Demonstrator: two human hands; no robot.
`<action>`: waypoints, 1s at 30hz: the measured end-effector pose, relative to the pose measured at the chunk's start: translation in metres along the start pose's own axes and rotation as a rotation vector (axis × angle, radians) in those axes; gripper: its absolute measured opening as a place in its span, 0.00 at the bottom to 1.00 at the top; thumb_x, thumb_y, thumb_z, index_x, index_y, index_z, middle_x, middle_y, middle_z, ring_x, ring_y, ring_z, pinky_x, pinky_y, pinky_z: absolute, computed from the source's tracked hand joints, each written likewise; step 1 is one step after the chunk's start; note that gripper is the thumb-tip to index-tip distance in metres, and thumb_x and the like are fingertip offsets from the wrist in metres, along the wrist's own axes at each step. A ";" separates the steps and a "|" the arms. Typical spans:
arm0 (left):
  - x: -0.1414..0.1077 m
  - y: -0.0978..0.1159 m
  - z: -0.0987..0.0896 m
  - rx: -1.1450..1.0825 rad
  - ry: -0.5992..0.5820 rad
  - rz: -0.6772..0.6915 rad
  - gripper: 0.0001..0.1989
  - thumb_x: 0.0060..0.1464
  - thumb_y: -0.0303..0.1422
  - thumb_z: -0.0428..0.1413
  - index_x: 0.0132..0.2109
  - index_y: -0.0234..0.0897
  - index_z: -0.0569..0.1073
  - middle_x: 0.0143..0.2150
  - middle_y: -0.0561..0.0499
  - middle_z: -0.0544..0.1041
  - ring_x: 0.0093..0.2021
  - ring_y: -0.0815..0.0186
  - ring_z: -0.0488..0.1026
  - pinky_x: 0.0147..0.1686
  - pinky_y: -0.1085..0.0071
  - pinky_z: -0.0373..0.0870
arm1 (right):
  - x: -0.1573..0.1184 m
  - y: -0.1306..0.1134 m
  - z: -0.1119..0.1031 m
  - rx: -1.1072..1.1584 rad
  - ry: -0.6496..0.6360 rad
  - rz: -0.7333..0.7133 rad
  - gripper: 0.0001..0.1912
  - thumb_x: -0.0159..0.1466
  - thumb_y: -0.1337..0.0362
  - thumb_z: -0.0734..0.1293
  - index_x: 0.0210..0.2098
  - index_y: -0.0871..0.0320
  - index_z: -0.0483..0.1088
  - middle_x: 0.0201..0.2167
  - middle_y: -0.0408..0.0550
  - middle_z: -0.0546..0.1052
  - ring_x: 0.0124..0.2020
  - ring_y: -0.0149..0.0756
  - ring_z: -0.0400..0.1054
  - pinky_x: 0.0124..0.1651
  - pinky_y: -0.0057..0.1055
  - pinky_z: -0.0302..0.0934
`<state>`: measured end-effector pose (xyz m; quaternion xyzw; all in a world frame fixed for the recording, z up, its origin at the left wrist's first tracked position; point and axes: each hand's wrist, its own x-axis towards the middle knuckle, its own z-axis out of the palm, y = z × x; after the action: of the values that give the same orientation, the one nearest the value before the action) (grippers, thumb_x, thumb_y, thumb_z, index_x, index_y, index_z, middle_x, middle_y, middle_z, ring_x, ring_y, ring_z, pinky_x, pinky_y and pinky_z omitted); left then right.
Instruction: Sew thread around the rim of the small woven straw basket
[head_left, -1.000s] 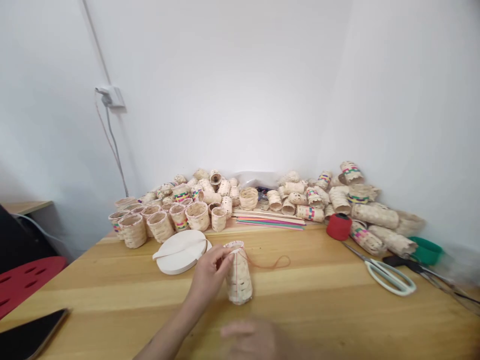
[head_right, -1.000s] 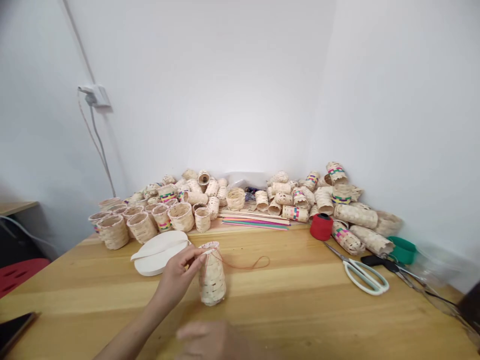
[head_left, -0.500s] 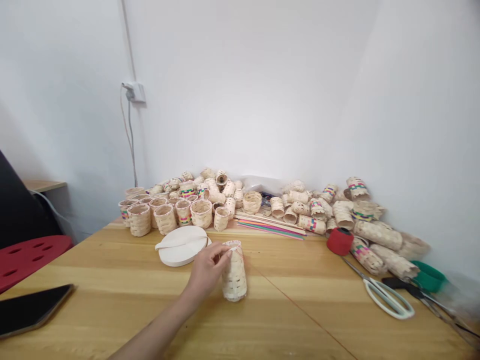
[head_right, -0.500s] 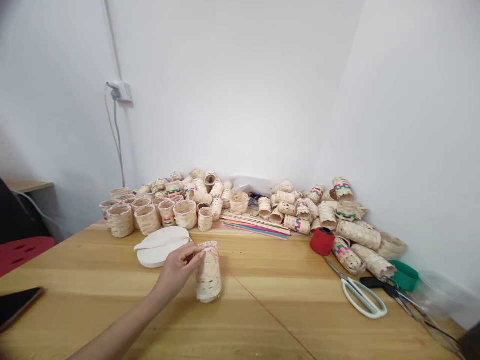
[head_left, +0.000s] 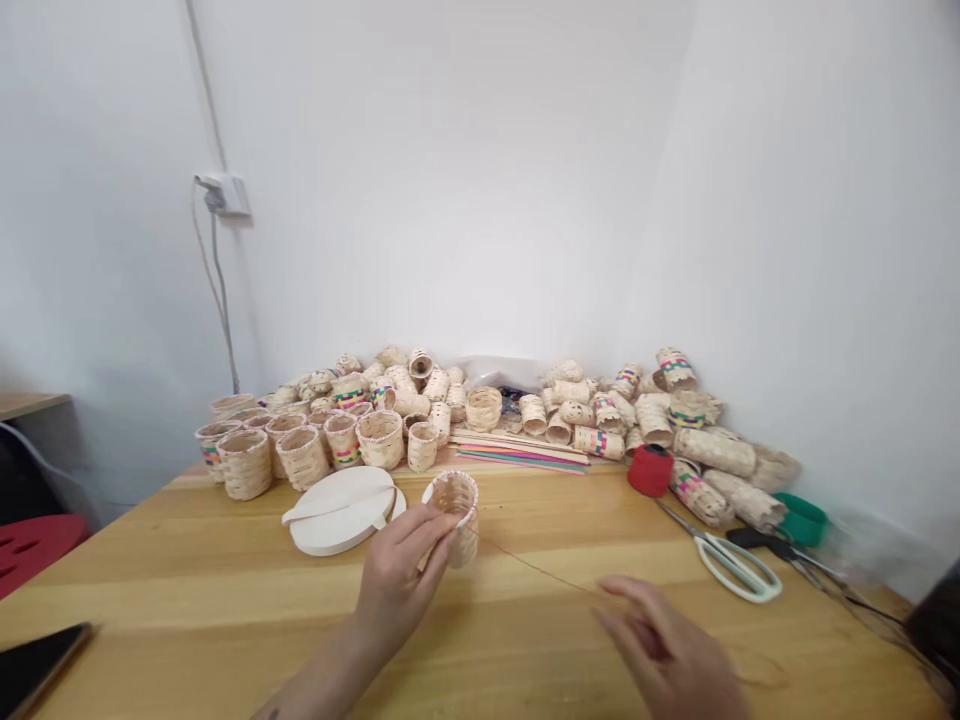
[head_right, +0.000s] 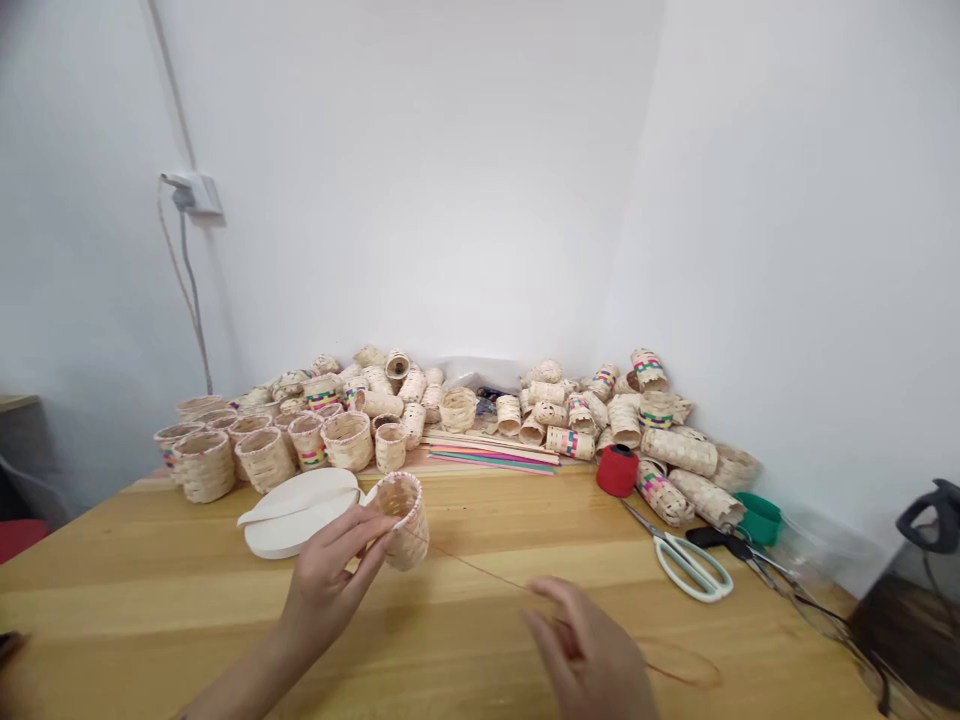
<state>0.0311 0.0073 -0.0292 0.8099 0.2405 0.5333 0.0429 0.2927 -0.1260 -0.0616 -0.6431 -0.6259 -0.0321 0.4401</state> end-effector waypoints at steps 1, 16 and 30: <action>0.000 0.001 0.000 0.008 0.005 0.026 0.08 0.58 0.26 0.51 0.40 0.34 0.75 0.33 0.46 0.76 0.34 0.65 0.74 0.34 0.72 0.70 | 0.013 -0.019 0.014 0.068 -0.034 -0.033 0.16 0.63 0.49 0.62 0.39 0.53 0.73 0.22 0.44 0.75 0.21 0.36 0.68 0.24 0.29 0.64; -0.002 -0.005 0.005 0.074 0.003 0.056 0.13 0.59 0.24 0.51 0.50 0.35 0.72 0.34 0.46 0.76 0.34 0.65 0.72 0.32 0.73 0.69 | 0.067 -0.087 0.083 0.379 -0.071 -0.242 0.12 0.67 0.59 0.59 0.32 0.57 0.70 0.25 0.44 0.71 0.26 0.32 0.63 0.31 0.27 0.55; 0.000 -0.006 0.006 -0.032 0.003 -0.048 0.10 0.59 0.26 0.51 0.45 0.35 0.75 0.34 0.49 0.74 0.33 0.68 0.73 0.32 0.75 0.69 | 0.062 -0.060 0.110 0.483 -0.270 0.054 0.09 0.60 0.59 0.64 0.32 0.58 0.72 0.22 0.40 0.68 0.23 0.30 0.58 0.27 0.25 0.50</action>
<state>0.0346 0.0142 -0.0338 0.8023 0.2516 0.5369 0.0683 0.2002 -0.0219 -0.0606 -0.5346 -0.6508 0.2157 0.4941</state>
